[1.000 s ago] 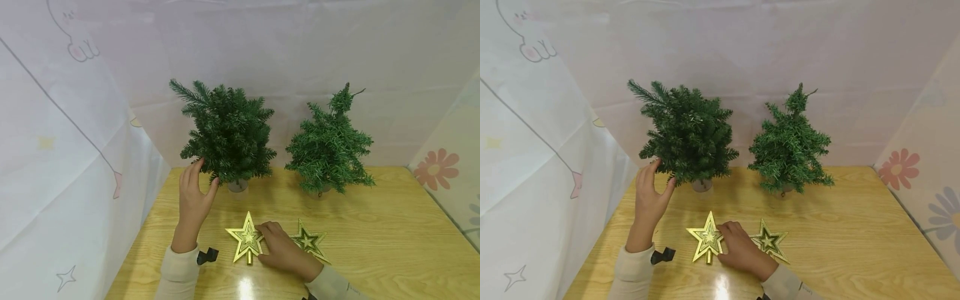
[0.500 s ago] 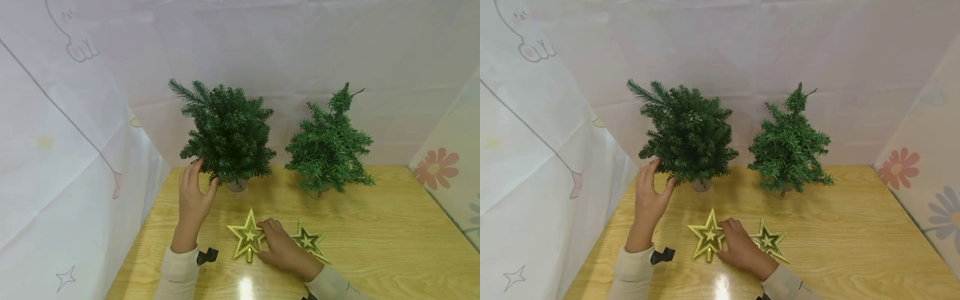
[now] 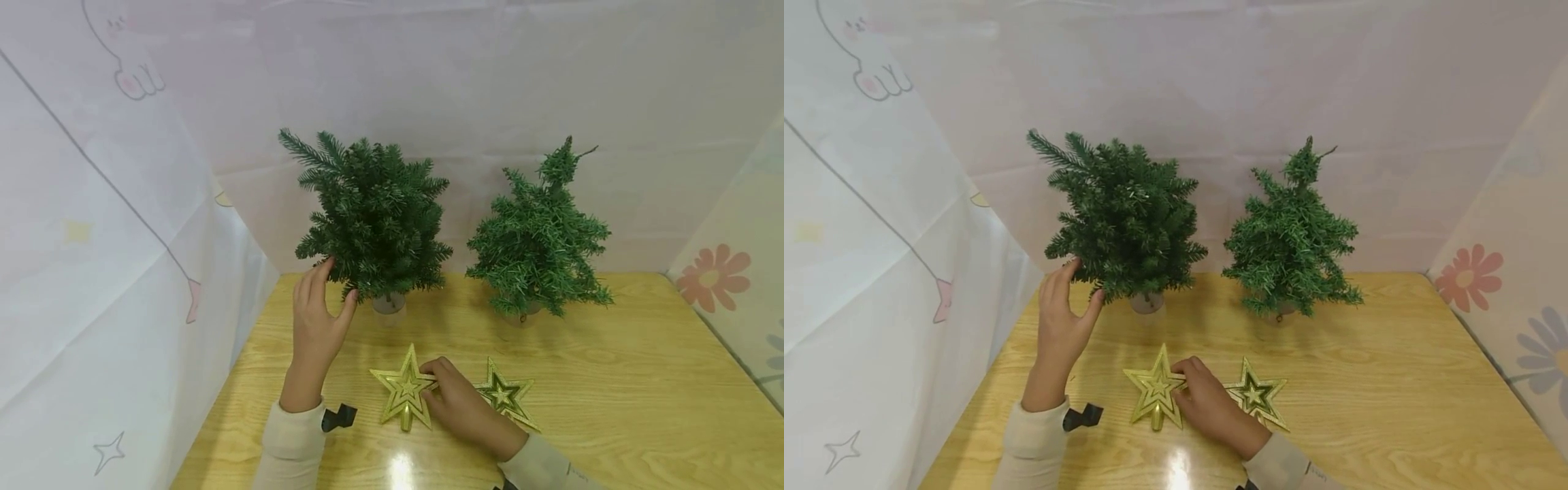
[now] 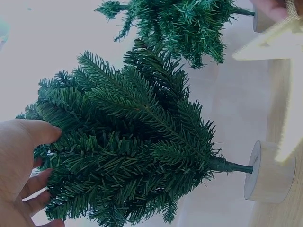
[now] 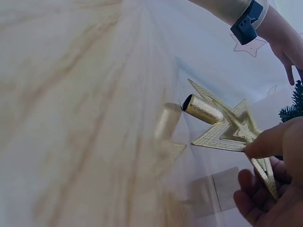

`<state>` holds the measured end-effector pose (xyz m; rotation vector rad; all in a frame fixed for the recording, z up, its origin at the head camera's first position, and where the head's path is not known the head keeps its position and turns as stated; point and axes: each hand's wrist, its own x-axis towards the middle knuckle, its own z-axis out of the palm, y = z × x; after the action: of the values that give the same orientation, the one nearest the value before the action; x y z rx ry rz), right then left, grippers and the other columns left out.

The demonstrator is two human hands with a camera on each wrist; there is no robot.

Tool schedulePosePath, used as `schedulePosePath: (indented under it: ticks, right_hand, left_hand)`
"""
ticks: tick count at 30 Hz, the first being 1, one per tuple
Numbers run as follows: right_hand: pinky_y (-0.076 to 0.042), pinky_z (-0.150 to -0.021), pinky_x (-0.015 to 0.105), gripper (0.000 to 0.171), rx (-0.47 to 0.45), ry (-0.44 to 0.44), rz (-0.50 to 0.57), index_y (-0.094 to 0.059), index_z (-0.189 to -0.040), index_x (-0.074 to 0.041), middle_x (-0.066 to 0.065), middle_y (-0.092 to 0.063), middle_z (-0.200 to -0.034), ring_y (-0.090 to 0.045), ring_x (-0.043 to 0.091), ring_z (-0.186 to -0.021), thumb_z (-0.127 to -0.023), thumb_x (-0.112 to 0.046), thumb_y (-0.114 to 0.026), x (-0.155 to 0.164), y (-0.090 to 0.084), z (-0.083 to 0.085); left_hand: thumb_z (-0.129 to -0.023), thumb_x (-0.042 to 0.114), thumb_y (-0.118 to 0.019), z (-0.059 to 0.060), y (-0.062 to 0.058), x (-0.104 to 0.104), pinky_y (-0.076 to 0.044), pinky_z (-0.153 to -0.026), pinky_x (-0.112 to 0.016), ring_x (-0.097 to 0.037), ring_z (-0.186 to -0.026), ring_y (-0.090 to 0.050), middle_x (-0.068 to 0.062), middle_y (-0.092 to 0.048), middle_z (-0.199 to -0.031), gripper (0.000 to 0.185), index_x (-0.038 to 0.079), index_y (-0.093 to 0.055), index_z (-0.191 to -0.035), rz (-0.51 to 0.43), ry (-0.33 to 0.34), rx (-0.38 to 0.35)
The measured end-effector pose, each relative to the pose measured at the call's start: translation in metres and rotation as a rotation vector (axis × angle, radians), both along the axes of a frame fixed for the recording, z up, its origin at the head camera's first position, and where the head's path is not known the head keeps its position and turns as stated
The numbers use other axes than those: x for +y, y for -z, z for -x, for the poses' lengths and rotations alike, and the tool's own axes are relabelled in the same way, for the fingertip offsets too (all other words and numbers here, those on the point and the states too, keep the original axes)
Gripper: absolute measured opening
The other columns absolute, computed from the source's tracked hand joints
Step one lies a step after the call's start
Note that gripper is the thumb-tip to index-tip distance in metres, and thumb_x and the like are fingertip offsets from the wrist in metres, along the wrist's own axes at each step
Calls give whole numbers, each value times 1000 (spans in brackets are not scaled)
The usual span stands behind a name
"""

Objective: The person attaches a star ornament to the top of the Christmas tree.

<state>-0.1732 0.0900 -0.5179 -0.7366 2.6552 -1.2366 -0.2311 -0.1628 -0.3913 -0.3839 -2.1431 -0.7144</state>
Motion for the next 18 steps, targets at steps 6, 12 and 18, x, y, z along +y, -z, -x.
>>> schedulePosePath:
  ticks: [6, 12, 18]
  right_hand:
    - [-48, -76, 23, 22, 21, 13, 133, -49, -116, -28, -11, -48, -113, -53, 5, -97, -94, -26, -50, -1, -7, 0]
    - [-49, -77, 25, 19, 46, 7, 202, -52, -112, -27, -10, -52, -111, -54, 10, -101, -93, -26, -52, -1, -9, -1]
    - [-49, -79, 29, 20, 66, 23, 242, -56, -111, -26, -10, -56, -112, -54, 11, -102, -91, -27, -55, -1, -12, -1]
  left_hand:
    - [-80, 23, -69, 0, 0, 0, -28, -100, -44, -25, -121, -37, -3, -43, -132, 67, 17, -37, -139, 2, 5, 14]
    - [-81, 26, -67, 0, 0, 0, -29, -99, -44, -25, -120, -38, -4, -43, -132, 66, 17, -37, -139, 6, 1, 13]
    - [-86, 36, -58, 0, 0, 1, -28, -100, -43, -24, -121, -37, -3, -43, -133, 61, 18, -36, -140, 13, -7, 0]
